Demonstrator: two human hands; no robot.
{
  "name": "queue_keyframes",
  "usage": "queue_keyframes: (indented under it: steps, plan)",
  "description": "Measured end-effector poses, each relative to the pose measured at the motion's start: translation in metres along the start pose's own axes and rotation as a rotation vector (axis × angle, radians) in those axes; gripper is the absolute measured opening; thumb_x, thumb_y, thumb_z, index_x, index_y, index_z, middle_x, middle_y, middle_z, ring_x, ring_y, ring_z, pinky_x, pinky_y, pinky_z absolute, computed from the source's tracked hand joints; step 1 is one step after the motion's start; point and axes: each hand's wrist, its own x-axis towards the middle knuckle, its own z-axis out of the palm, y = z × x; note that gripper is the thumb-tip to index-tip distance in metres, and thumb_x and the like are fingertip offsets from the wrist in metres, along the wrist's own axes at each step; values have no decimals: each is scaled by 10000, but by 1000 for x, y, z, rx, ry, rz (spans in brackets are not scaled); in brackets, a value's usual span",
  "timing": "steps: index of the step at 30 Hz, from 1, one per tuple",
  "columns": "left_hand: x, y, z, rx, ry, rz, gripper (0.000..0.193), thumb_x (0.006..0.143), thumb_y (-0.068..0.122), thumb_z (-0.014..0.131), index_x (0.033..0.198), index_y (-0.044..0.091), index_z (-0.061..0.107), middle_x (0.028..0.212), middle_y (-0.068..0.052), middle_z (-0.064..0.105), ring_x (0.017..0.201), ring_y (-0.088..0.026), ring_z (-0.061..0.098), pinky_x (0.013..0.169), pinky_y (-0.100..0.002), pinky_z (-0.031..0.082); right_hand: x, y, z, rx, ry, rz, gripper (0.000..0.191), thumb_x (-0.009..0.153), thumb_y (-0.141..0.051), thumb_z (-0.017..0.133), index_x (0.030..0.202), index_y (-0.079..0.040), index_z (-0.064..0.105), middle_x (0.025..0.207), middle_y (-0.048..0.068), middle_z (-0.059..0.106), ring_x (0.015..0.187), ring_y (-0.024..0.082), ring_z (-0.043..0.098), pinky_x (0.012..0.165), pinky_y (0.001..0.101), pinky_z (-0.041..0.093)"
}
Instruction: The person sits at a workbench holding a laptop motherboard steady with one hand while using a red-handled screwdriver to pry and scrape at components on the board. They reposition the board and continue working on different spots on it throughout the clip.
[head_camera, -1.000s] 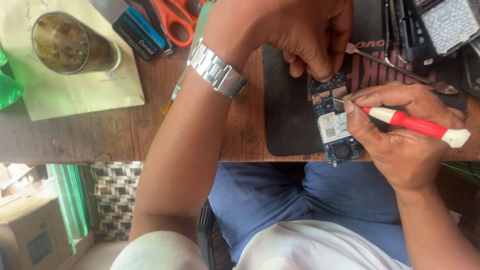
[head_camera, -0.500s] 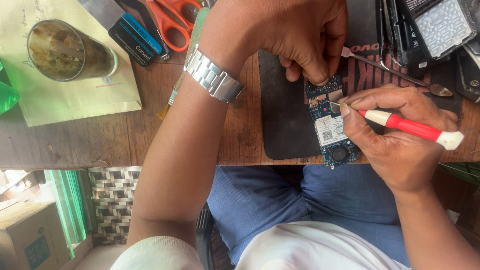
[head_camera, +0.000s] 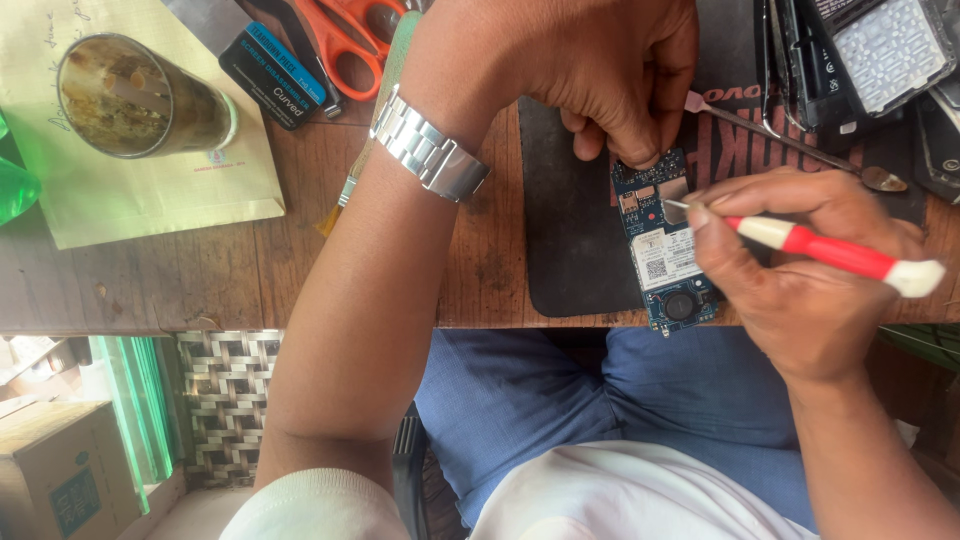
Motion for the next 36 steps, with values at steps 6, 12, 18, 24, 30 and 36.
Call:
queue_keyframes:
  steps: [6, 12, 18, 24, 30, 36]
  plan:
    - [-1, 2, -1, -22, 6, 17, 199, 683, 139, 843, 869, 127, 772, 733, 17, 757, 570, -50, 721, 496, -187, 564, -3, 1, 0, 11, 10, 14, 196, 1033, -17, 762, 1043, 24, 571, 954, 160, 715, 898, 182, 742, 837, 256, 616]
    - [0, 1, 0, -21, -2, 20, 192, 686, 136, 839, 865, 125, 770, 719, 13, 752, 569, -50, 718, 493, -186, 556, -1, -1, 1, -66, -7, -24, 193, 1020, 3, 764, 1025, 30, 573, 938, 173, 713, 897, 204, 744, 825, 261, 609]
    - [0, 0, 1, -45, -6, 37, 186, 693, 137, 842, 863, 116, 769, 715, 10, 749, 567, -52, 713, 487, -185, 552, 0, -3, 2, -57, -8, -20, 192, 1034, -15, 769, 994, 26, 585, 938, 162, 717, 902, 193, 748, 828, 254, 612]
    - [-1, 0, 1, -49, 10, 40, 185, 689, 143, 846, 855, 116, 767, 710, 14, 747, 557, -51, 711, 480, -185, 553, 2, -4, 0, -128, -26, -61, 188, 1014, -6, 775, 1000, 30, 591, 921, 174, 722, 882, 206, 748, 804, 263, 605]
    - [-3, 1, 1, -40, 23, 43, 177, 691, 145, 843, 852, 123, 773, 716, 13, 753, 555, -49, 711, 479, -183, 554, 3, -6, 1, -106, -24, -43, 181, 1020, -13, 767, 1004, 23, 590, 927, 165, 723, 881, 198, 748, 807, 257, 606]
    - [-1, 1, 2, -31, 14, 28, 191, 694, 146, 844, 871, 126, 773, 723, 15, 755, 558, -50, 713, 480, -183, 553, 4, -7, 1, -125, -25, -50, 175, 1013, 1, 764, 996, 26, 592, 933, 171, 725, 866, 198, 748, 786, 259, 605]
